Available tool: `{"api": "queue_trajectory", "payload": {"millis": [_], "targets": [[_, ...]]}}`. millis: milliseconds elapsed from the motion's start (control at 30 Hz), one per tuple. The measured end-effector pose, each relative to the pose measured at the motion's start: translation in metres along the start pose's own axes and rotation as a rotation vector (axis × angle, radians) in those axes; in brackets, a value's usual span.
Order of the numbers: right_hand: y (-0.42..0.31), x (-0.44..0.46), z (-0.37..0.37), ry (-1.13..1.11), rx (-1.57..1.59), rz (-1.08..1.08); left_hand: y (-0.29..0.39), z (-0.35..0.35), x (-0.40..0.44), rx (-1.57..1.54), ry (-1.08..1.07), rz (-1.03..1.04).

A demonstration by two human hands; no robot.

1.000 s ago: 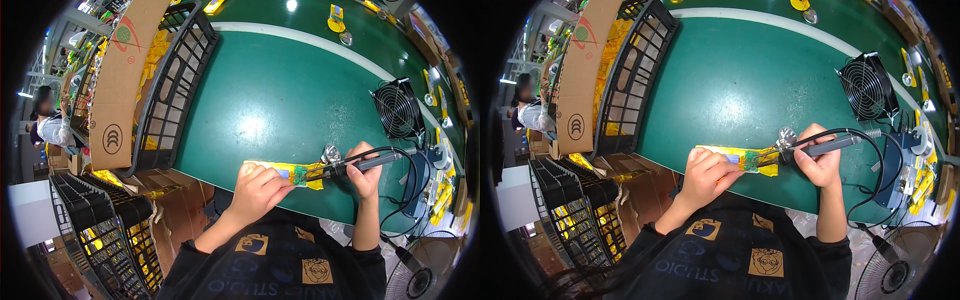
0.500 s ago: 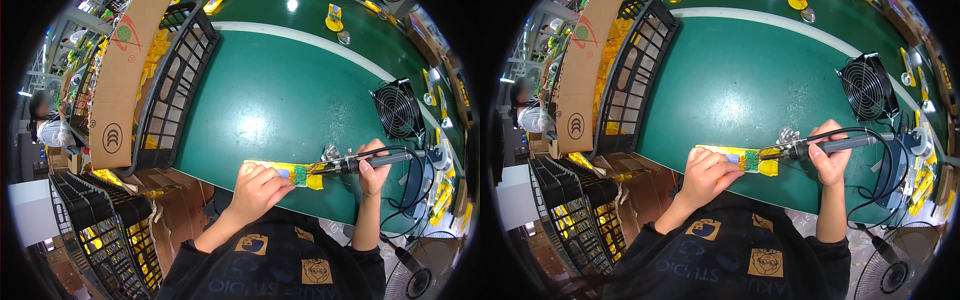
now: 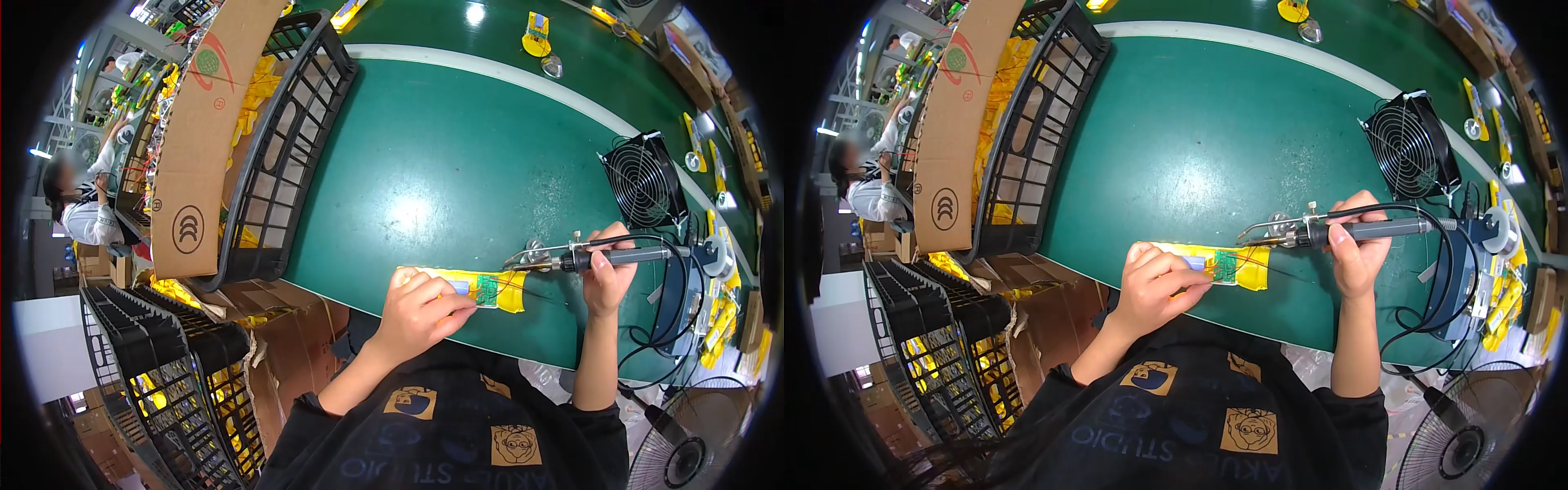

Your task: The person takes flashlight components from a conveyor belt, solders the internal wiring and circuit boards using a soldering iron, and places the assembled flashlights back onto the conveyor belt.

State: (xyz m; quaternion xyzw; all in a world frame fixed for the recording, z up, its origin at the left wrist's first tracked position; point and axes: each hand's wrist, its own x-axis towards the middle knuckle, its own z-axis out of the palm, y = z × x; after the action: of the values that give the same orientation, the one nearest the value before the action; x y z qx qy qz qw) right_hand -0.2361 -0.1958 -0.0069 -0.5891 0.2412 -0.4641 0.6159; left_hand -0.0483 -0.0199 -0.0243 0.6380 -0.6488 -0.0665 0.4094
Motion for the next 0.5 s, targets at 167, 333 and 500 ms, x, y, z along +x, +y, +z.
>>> {"api": "queue_trajectory", "payload": {"millis": [167, 333, 500], "targets": [[0.004, 0.003, -0.003, 0.061, -0.005, -0.011, -0.001, 0.003, -0.001, -0.024, 0.025, -0.005], [0.005, 0.005, -0.008, 0.136, -0.003, 0.003, -0.002, 0.005, -0.002, -0.045, 0.047, -0.01], [0.012, 0.009, -0.011, 0.226, 0.0, -0.033, -0.002, 0.005, -0.002, -0.046, 0.049, -0.007]]}}
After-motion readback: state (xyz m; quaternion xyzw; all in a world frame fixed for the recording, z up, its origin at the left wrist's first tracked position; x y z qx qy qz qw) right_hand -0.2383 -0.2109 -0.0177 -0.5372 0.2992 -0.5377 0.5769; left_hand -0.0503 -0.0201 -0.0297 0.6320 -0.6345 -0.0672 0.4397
